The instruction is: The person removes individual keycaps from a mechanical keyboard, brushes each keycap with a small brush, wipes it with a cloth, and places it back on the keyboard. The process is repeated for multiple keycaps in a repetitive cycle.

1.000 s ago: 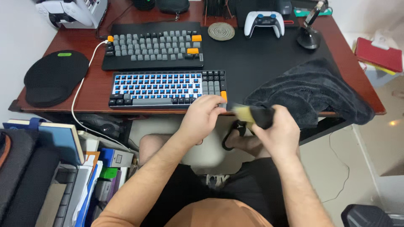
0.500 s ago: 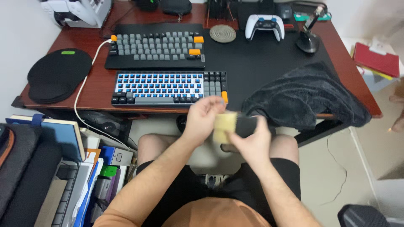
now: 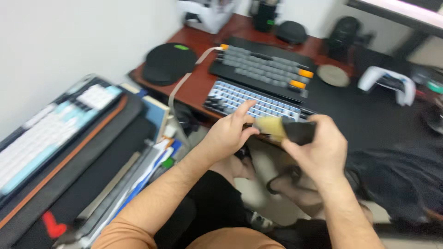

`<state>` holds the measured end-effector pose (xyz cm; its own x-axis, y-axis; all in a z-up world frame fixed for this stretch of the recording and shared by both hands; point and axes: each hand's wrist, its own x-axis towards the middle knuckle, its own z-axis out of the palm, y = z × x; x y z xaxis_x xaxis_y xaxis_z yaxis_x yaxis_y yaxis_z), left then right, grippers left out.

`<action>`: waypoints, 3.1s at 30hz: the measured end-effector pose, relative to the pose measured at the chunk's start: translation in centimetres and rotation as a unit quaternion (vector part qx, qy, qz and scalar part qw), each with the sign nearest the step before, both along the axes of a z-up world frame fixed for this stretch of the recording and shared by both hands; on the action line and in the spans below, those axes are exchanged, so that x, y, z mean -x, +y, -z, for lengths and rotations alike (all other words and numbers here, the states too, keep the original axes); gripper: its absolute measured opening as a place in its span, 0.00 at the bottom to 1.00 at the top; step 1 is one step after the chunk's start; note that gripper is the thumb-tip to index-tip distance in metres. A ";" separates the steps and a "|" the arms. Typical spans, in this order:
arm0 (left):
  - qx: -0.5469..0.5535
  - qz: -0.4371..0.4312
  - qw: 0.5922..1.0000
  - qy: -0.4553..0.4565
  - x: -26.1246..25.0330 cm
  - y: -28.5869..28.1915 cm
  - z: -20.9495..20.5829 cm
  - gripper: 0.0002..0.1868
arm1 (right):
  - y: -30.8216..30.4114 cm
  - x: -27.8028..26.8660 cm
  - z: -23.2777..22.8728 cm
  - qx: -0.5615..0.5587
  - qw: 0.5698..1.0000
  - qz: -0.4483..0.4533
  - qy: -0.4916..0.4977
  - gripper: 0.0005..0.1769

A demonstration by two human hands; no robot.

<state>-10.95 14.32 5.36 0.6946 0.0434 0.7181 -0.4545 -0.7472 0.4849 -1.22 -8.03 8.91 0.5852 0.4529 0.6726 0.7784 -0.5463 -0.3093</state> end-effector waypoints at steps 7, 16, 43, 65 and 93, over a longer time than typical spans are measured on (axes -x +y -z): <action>0.122 -0.126 0.985 -0.004 5.9 4.1 -2.1 0.38 | 7.5 1.2 -1.4 -0.027 0.996 -0.047 0.072 0.35; 0.518 0.004 0.845 -0.130 7.7 6.7 1.5 0.38 | 15.5 6.5 0.5 -0.161 0.920 -0.225 0.277 0.33; 0.539 -0.056 0.839 -0.039 7.9 7.5 2.2 0.36 | 18.2 4.2 -1.5 -0.247 0.849 -0.307 0.353 0.29; 0.506 0.314 0.770 0.230 -14.6 -12.2 8.0 0.07 | -10.3 -22.2 10.0 -0.010 0.908 0.347 0.236 0.45; 0.101 0.163 0.971 0.145 -13.3 -18.3 6.1 0.13 | -11.5 -4.0 9.6 -0.174 0.969 0.096 0.144 0.05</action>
